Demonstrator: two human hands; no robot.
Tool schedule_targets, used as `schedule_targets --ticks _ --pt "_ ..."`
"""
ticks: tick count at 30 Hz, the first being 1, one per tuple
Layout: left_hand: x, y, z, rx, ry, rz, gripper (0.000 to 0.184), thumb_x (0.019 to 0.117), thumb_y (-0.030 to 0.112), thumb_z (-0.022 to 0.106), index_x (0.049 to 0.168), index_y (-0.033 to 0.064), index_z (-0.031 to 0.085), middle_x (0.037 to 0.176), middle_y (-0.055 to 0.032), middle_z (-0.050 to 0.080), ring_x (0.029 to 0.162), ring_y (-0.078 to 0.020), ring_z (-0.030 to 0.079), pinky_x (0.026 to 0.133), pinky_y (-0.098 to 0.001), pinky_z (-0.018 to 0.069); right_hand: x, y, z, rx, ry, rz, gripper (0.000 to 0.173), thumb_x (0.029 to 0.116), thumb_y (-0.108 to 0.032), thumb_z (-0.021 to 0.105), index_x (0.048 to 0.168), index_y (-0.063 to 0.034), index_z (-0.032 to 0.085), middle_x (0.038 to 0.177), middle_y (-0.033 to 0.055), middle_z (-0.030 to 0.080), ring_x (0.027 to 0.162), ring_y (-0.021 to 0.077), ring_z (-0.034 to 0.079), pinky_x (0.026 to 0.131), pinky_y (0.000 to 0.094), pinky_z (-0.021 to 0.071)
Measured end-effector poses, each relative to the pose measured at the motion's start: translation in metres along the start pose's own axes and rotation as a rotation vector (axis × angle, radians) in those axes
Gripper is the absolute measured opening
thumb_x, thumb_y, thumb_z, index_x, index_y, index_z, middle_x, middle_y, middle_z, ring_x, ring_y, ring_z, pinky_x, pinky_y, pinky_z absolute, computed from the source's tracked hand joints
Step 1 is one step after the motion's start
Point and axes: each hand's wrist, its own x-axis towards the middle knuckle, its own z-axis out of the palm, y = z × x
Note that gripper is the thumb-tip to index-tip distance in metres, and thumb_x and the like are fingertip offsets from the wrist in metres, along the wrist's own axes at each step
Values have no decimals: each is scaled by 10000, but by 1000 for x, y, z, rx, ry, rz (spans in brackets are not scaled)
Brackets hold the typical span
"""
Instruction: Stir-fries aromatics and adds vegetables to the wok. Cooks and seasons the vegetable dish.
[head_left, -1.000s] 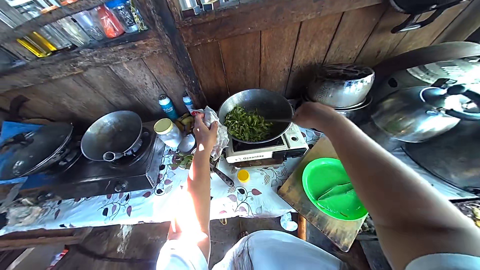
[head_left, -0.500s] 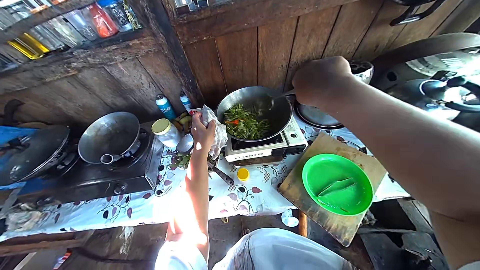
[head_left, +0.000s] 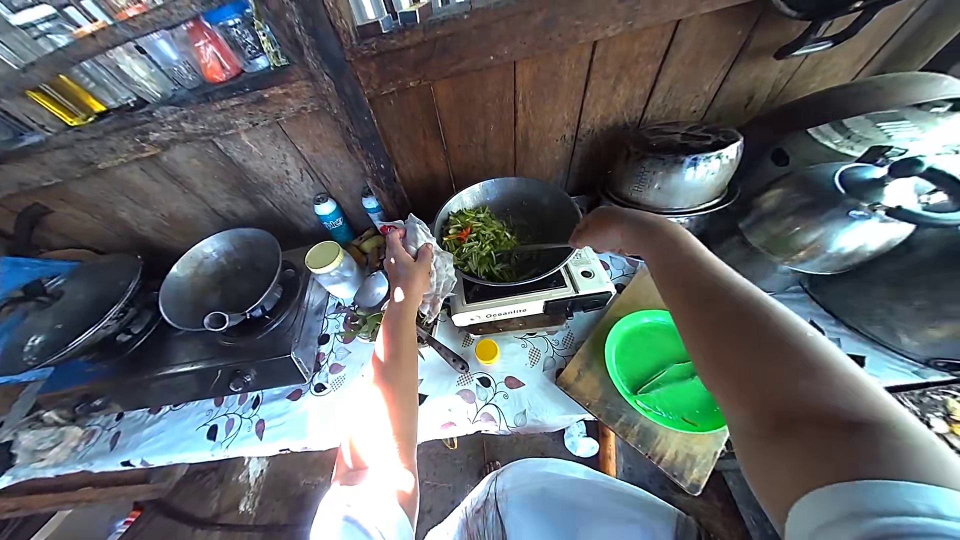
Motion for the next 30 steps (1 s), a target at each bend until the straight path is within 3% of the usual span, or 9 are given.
schedule_targets --ticks 2,3,7,13,20,22,24,27,30 --pt "0 -1 0 4 -3 -1 582 978 170 678 1473 3 421 1391 -262 559 1261 -372 578 1058 -550 462 -6 -7 -8 -173 64 -23 333 1045 -249 589 1188 25 713 1199 291 671 1173 461 618 978 691 443" --pt "0 0 0 6 -2 -5 583 978 173 678 1473 5 421 1391 -263 558 1261 -374 578 1055 -553 465 -11 -13 -15 -250 104 -11 318 1028 -257 598 1145 7 731 1201 297 671 1196 491 605 959 732 437" --pt "-2 5 1 16 4 -24 587 979 181 677 1480 15 422 1408 -262 550 1281 -373 570 1067 -556 456 -58 -65 -40 -471 223 76 258 1000 -213 613 944 27 692 1111 290 670 1125 498 624 815 711 469" --pt "-3 4 2 -51 5 -21 590 968 145 678 1477 3 415 1406 -262 547 1272 -363 571 1056 -539 469 -89 -106 -50 -634 312 15 159 962 -74 609 946 80 649 1057 296 654 1051 486 644 717 650 491" --pt "-4 6 0 -4 -3 -17 579 978 168 678 1475 14 425 1408 -269 549 1281 -398 563 1066 -567 450 -73 -70 -41 -606 261 187 222 960 -110 630 981 109 654 1122 321 649 1103 504 630 774 673 488" --pt "-4 6 0 4 4 -12 579 976 163 679 1475 8 429 1399 -273 556 1272 -394 573 1067 -562 452 -64 -55 -40 -567 193 156 249 973 -184 634 941 59 683 1113 302 667 1113 492 631 802 700 473" --pt "-4 4 0 -4 8 -14 580 977 158 680 1476 4 429 1408 -273 547 1279 -386 567 1071 -553 449 -38 -29 -32 -480 121 61 304 1011 -280 615 995 -3 739 1124 274 689 1132 480 632 863 724 465" --pt "-4 4 1 -23 5 -17 574 973 149 683 1468 5 432 1404 -266 550 1272 -380 570 1062 -549 457 -19 -7 -22 -340 52 -34 330 1048 -293 585 1145 -19 742 1195 267 685 1205 462 609 978 709 433" --pt "-5 8 -1 -18 5 -30 559 973 143 687 1455 7 439 1373 -268 570 1241 -383 591 1042 -554 468 -26 -10 -32 -306 103 -58 305 1038 -297 603 1143 -58 762 1173 259 698 1183 471 619 964 734 431"
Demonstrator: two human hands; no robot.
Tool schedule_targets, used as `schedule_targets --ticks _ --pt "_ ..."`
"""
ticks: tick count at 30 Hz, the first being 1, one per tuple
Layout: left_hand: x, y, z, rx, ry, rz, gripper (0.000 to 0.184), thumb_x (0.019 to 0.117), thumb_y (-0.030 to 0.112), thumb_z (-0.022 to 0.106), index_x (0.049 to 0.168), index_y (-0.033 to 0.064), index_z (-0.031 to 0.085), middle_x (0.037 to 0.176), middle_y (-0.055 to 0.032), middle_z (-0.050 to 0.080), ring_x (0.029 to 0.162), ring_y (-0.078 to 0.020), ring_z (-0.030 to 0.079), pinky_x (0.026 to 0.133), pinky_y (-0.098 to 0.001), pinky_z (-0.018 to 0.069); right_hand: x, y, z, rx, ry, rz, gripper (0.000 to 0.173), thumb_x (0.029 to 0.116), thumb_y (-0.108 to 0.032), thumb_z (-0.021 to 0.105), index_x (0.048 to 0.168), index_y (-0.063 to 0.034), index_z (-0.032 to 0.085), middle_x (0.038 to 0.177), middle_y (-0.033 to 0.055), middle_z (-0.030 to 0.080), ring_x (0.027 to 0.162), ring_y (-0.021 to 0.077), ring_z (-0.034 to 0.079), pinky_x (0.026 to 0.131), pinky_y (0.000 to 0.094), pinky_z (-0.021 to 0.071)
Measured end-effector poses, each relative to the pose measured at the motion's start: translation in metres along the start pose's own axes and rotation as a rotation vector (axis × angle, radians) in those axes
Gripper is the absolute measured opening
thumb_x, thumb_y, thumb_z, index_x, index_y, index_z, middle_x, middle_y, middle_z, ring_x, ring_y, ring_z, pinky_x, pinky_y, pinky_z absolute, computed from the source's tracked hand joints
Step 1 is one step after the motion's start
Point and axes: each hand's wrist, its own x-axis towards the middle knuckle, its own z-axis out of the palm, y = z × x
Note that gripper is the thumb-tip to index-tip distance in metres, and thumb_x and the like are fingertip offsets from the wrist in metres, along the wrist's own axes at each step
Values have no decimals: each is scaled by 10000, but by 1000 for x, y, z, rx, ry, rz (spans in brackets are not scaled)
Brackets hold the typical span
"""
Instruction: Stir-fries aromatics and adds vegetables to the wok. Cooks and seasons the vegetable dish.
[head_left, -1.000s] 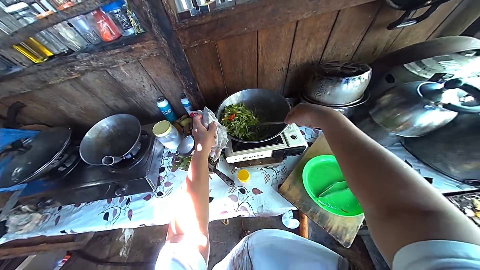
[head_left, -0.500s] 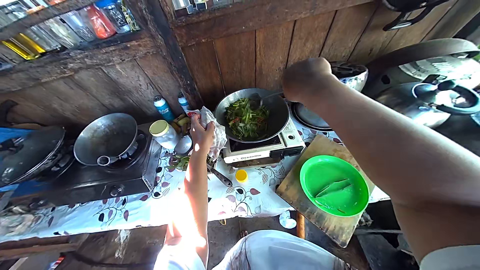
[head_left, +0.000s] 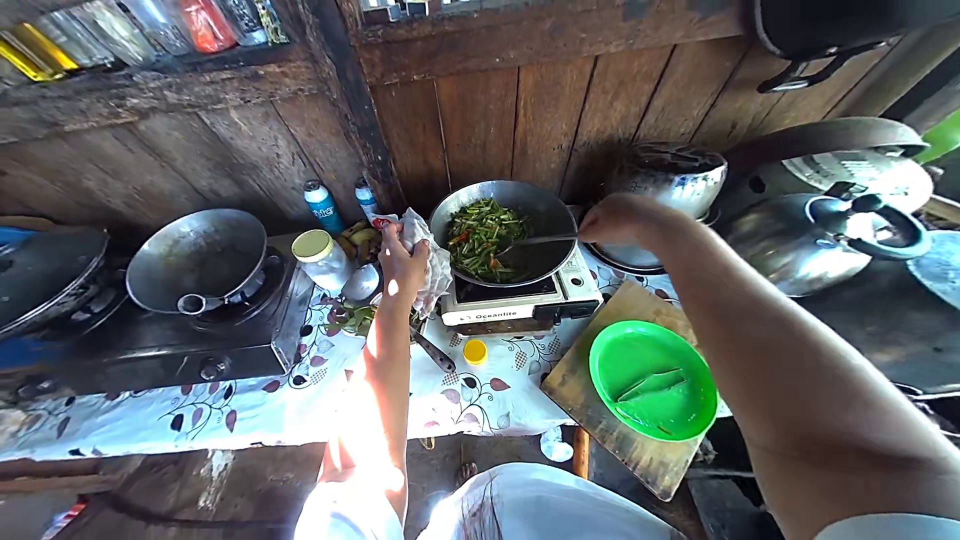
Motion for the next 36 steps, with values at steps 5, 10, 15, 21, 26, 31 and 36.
schedule_targets --ticks 5,10,15,21,26,31,36 --pt "-1 0 -2 -2 -6 -14 567 985 169 668 1472 5 429 1386 -268 564 1271 -381 574 1070 -543 454 -30 -51 -34 -198 185 38 274 1036 -279 581 1183 -123 751 1192 263 690 1159 514 623 853 749 464" --pt "-1 -2 -2 -15 -28 -24 559 986 172 666 1471 18 434 1380 -268 569 1269 -414 561 1054 -564 458 -27 -79 -24 -243 275 75 248 1040 -174 534 1150 -48 717 1183 266 685 1138 485 648 803 684 505" --pt "-1 -4 -1 -19 -24 8 562 986 169 669 1470 11 431 1404 -262 552 1286 -397 553 1072 -551 446 -7 -54 24 -230 234 114 202 1025 -50 521 1104 37 685 1141 310 678 1088 524 654 773 697 509" --pt "0 -1 -3 17 -39 4 568 992 175 667 1482 15 428 1421 -265 544 1310 -396 542 1092 -548 433 -32 -25 -4 -280 208 124 238 1053 -194 552 1141 -70 736 1147 294 691 1100 544 640 798 751 478" --pt "0 -2 -3 25 -44 22 559 992 174 659 1474 10 428 1409 -259 555 1291 -380 561 1086 -543 440 -26 -11 -10 -266 130 230 300 989 -241 632 937 49 689 1054 335 668 1067 541 634 770 745 460" --pt "-1 -3 -4 -4 -46 13 557 993 165 657 1477 13 430 1436 -261 535 1317 -393 535 1094 -551 427 -8 8 19 108 10 -34 261 1050 -241 608 1107 -40 764 1121 278 698 1131 483 619 936 732 415" --pt "1 -5 -4 12 -54 6 560 997 183 650 1487 26 429 1406 -259 559 1280 -397 563 1065 -559 449 -29 -28 -8 -42 132 -33 275 1048 -305 582 1138 -123 767 1136 266 703 1131 521 622 870 769 436"
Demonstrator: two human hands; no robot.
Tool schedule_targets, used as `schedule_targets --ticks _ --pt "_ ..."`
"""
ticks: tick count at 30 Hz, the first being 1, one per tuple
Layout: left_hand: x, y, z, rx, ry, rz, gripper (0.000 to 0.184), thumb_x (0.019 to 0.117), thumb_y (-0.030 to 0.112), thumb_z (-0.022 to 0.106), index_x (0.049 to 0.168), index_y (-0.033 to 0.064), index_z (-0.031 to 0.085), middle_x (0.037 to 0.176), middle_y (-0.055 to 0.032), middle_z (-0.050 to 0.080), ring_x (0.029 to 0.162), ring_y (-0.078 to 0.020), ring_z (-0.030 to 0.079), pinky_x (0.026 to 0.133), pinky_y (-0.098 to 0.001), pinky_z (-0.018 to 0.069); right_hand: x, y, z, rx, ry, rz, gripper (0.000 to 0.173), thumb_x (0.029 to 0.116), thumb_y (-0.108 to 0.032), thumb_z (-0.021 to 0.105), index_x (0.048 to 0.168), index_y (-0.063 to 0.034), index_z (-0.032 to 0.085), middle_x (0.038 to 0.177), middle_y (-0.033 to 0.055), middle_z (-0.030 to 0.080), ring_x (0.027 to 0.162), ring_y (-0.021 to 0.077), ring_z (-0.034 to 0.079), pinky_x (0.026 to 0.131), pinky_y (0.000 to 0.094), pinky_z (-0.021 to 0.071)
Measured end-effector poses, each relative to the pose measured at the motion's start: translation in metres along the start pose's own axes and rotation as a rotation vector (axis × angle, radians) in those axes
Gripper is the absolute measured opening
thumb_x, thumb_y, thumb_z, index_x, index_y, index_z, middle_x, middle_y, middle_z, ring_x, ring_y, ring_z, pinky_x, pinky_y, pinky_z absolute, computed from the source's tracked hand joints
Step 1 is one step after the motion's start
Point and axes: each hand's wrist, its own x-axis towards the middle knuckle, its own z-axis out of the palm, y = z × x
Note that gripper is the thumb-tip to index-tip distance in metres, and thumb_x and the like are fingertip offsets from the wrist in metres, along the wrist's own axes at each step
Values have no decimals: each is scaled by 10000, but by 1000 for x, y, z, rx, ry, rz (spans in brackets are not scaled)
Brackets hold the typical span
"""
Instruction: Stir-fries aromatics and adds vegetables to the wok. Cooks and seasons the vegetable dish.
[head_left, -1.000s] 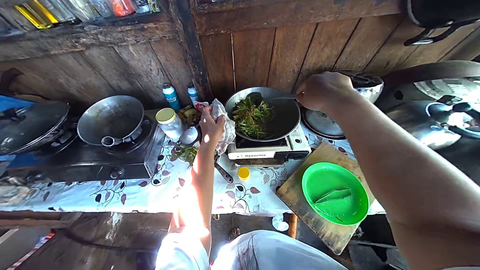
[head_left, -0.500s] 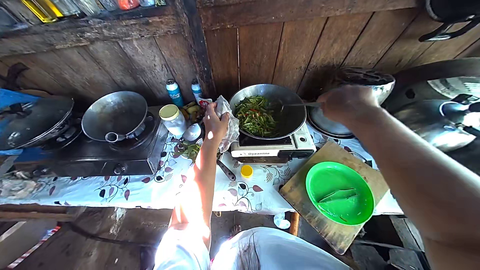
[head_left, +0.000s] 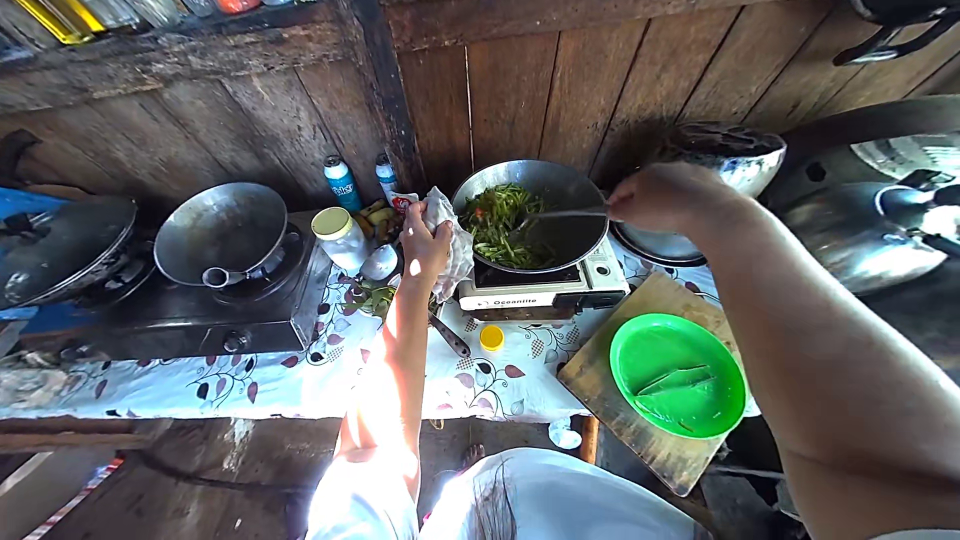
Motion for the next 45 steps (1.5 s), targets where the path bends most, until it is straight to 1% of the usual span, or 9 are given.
schedule_targets --ticks 6,12,19,26,32,36,40,43,45 --pt "1 -2 2 -12 20 16 553 995 163 651 1475 9 425 1394 -260 562 1259 -374 582 1059 -541 461 -18 -58 -9 -180 33 -9 252 1026 -247 568 1145 -132 758 1141 251 695 1110 492 642 799 714 480" --pt "-3 3 0 -2 16 10 541 999 159 647 1472 22 422 1354 -251 586 1215 -348 612 1037 -520 482 -21 -64 -1 -280 -27 114 140 979 -40 576 973 55 678 1072 286 671 1050 485 658 718 651 509" --pt "-3 3 2 -8 24 17 549 995 150 650 1475 14 419 1377 -264 571 1235 -377 599 1044 -531 476 -8 -42 13 -233 38 97 207 990 32 527 1113 17 692 1138 301 675 1094 521 648 769 683 513" --pt "-2 4 2 15 18 12 541 1003 160 639 1475 14 419 1392 -264 561 1257 -376 587 1064 -535 461 -6 -25 -10 -244 79 111 259 984 14 545 1174 -53 707 1175 293 675 1126 528 636 792 709 500" --pt "-3 1 3 8 23 27 546 1000 157 641 1475 2 421 1410 -262 551 1274 -368 578 1072 -532 459 30 -15 40 -73 93 110 325 995 34 509 1254 -39 690 1300 313 617 1174 543 607 849 720 502" --pt "-2 0 3 8 24 43 541 995 141 644 1469 -1 424 1406 -258 558 1274 -359 582 1074 -519 461 11 -4 24 -96 68 72 284 1024 -65 539 1244 -105 714 1232 289 673 1147 544 627 838 759 476" --pt "-1 -2 4 -6 35 44 548 986 141 652 1466 2 428 1396 -256 562 1263 -356 586 1060 -522 470 2 11 -2 -112 112 228 206 983 -123 599 1116 -25 721 1161 325 671 1118 562 628 778 758 477" --pt "-1 0 5 10 40 39 547 992 146 653 1469 3 429 1407 -255 556 1278 -361 576 1074 -522 458 10 22 21 5 97 310 241 962 -127 630 1067 84 677 1176 367 641 1144 578 602 805 769 463" --pt "-1 1 5 17 39 38 544 993 141 652 1469 -3 431 1413 -258 550 1292 -369 562 1089 -526 444 26 30 50 133 71 255 253 990 -139 585 1099 61 694 1188 356 652 1158 569 603 858 782 452"
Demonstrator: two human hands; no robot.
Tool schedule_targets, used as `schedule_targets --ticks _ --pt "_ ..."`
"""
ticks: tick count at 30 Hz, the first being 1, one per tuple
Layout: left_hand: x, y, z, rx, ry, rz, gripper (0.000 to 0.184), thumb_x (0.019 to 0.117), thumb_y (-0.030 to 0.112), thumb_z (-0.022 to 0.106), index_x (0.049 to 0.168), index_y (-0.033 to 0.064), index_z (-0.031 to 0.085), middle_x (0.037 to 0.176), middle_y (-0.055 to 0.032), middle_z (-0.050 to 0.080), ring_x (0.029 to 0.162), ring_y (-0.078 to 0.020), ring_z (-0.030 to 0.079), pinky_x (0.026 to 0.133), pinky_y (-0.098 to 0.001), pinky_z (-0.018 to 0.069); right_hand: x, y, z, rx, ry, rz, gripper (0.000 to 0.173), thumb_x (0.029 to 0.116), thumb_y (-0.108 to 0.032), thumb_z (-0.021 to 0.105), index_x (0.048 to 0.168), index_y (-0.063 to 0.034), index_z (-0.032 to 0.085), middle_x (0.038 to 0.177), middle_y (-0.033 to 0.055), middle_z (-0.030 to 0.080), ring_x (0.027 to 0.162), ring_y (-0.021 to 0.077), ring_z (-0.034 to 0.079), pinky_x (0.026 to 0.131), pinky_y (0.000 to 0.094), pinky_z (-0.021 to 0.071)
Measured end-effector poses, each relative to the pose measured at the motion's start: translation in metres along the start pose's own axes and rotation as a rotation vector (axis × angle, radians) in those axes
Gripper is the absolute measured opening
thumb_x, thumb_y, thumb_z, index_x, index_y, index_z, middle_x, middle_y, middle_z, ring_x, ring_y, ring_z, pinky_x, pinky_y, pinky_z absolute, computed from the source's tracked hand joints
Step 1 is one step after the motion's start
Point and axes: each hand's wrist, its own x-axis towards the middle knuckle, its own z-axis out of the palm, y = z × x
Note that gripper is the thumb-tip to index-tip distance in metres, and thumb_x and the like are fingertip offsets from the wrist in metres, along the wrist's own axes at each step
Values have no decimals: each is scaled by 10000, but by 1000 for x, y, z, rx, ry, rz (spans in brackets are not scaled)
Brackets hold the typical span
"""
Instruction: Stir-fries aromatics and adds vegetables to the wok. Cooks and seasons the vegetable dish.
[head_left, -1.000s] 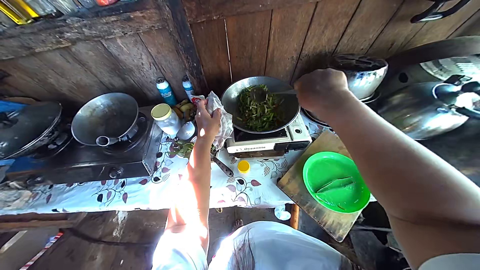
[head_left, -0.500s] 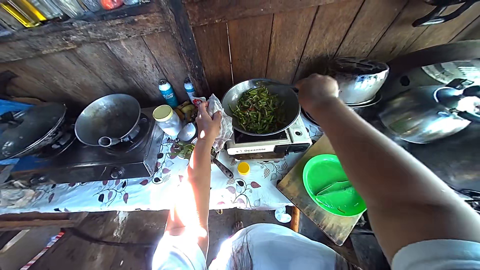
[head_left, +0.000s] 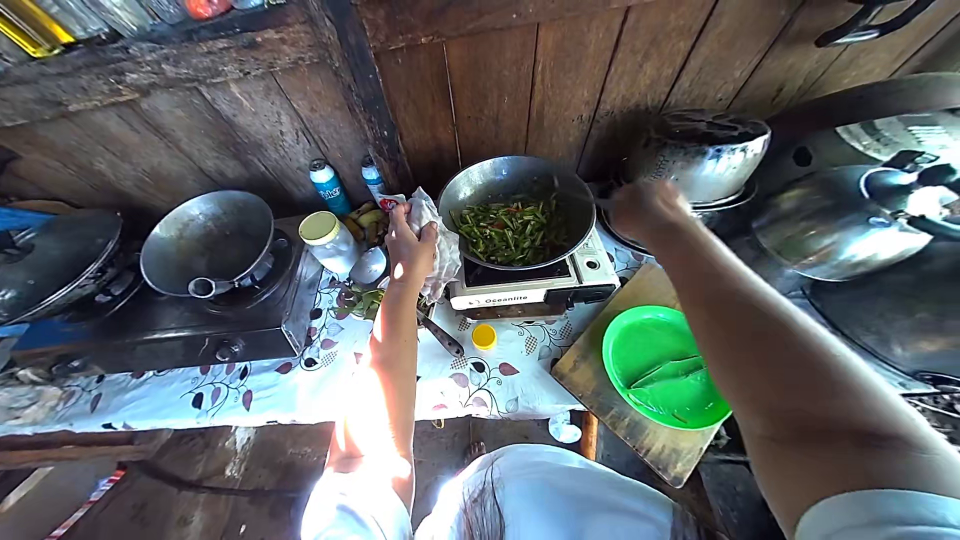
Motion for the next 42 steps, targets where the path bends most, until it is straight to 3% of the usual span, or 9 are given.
schedule_targets --ticks 4,12,19,22,26,30,33,37,42 --pt "1 -1 0 -15 3 3 542 984 130 661 1458 -8 438 1398 -266 558 1272 -378 576 1070 -538 458 25 -6 32 163 -65 -135 306 1054 -201 528 1254 -56 708 1264 287 664 1232 511 594 984 751 422" --pt "2 1 0 7 -6 -7 554 989 129 654 1477 -2 426 1420 -260 545 1303 -367 558 1100 -525 439 -2 -24 6 -48 -9 -487 319 1061 -119 534 1323 -176 708 1296 217 676 1241 452 612 1008 679 455" --pt "2 -3 0 -24 -14 27 550 984 121 638 1470 -19 421 1402 -261 557 1267 -350 585 1069 -516 470 -47 37 -60 -247 206 -647 272 1017 -56 603 1183 -175 784 1105 257 669 1036 509 642 780 708 487" --pt "3 -4 1 -15 -3 24 548 986 124 642 1470 -11 425 1394 -259 566 1268 -350 586 1071 -523 466 -57 49 -68 -317 212 -590 260 1017 -74 614 1179 -188 783 1065 242 676 983 499 655 727 693 484" --pt "2 -5 2 -41 2 10 560 985 129 651 1480 3 420 1414 -255 553 1285 -347 574 1078 -518 462 -48 31 -29 -251 49 -369 306 1026 -75 580 1266 -169 744 1255 281 640 1102 524 630 823 727 491" --pt "0 -2 -1 -41 -2 6 553 986 117 649 1475 0 419 1393 -263 562 1253 -359 590 1053 -525 472 -38 18 -2 -112 47 -297 328 1036 -59 547 1302 -151 714 1270 283 643 1181 504 616 897 696 484" --pt "-2 -3 -2 -32 -6 -9 565 991 132 654 1486 8 412 1391 -257 566 1259 -356 590 1061 -521 473 -70 19 -15 -18 81 -298 311 1059 -109 529 1291 -176 725 1196 261 692 1133 504 642 874 721 482" --pt "-1 -5 0 -33 1 -17 558 992 145 653 1480 12 415 1383 -253 572 1250 -347 597 1059 -518 477 -111 23 -12 -50 122 -330 236 1050 -134 559 1151 -147 772 982 237 732 934 498 692 710 701 510" --pt "1 -4 1 -53 2 7 548 989 127 649 1475 9 426 1384 -255 568 1264 -347 581 1065 -515 465 -73 15 15 -12 63 -218 318 1064 -120 490 1283 -147 718 1156 269 700 1095 508 659 832 707 498"
